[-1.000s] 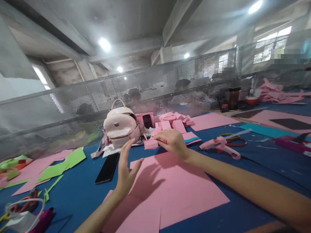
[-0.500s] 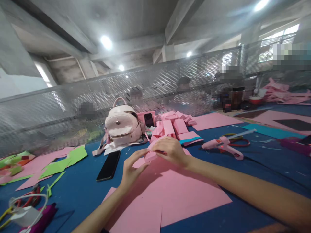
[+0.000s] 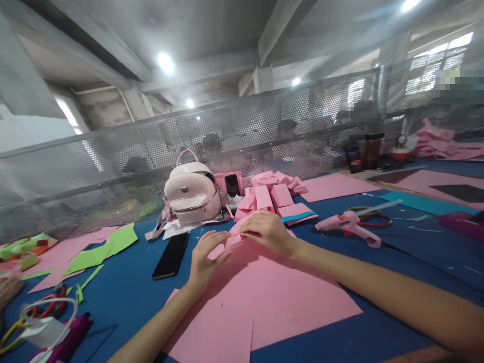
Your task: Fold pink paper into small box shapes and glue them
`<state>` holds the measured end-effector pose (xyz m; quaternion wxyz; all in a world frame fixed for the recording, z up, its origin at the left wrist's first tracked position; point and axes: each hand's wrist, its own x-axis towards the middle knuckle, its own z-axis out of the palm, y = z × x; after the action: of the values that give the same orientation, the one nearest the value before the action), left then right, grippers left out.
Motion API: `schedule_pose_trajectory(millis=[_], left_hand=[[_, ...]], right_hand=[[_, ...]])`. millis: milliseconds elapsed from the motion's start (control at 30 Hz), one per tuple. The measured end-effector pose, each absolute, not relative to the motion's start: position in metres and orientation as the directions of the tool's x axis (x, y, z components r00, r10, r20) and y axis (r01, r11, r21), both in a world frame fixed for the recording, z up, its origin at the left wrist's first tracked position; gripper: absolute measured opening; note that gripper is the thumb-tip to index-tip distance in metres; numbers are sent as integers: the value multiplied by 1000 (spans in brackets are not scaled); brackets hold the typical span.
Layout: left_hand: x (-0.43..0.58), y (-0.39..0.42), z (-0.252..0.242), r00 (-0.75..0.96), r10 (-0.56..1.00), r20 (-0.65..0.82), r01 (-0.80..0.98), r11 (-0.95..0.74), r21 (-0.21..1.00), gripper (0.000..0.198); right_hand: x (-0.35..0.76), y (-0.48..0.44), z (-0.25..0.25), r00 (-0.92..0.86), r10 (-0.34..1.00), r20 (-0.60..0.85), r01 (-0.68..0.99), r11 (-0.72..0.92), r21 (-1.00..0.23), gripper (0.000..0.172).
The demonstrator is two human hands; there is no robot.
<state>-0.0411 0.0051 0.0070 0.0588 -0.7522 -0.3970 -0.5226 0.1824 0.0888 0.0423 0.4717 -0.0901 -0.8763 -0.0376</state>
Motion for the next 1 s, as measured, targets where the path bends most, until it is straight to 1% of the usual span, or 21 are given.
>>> schedule_pose_trajectory(millis=[167, 300, 400, 533, 700, 800, 1000], left_hand=[[-39, 3, 7, 104, 575, 811, 633, -667, 392, 31], [-35, -2, 10, 47, 632, 774, 594, -640, 487, 28], [-33, -3, 12, 9, 684, 729, 555, -610, 566, 26], [-31, 0, 12, -36, 779, 626, 480, -535, 695, 27], [-27, 4, 10, -53, 889, 456, 325, -416, 849, 29], [-23, 2, 10, -64, 918, 391, 247, -365, 898, 29], [-21, -3, 10, -102, 946, 308, 139, -293, 946, 31]], right_hand=[[184, 92, 45, -532, 107, 840, 199, 980, 1, 15], [183, 89, 45, -544, 105, 833, 197, 980, 5, 13], [182, 87, 45, -543, 117, 832, 209, 978, -1, 16], [182, 86, 44, -546, 120, 829, 219, 976, 3, 18], [182, 85, 41, -575, 111, 811, 211, 977, 15, 16], [180, 83, 39, -589, 105, 802, 206, 978, 23, 16], [179, 81, 36, -600, 88, 795, 195, 980, 39, 18]])
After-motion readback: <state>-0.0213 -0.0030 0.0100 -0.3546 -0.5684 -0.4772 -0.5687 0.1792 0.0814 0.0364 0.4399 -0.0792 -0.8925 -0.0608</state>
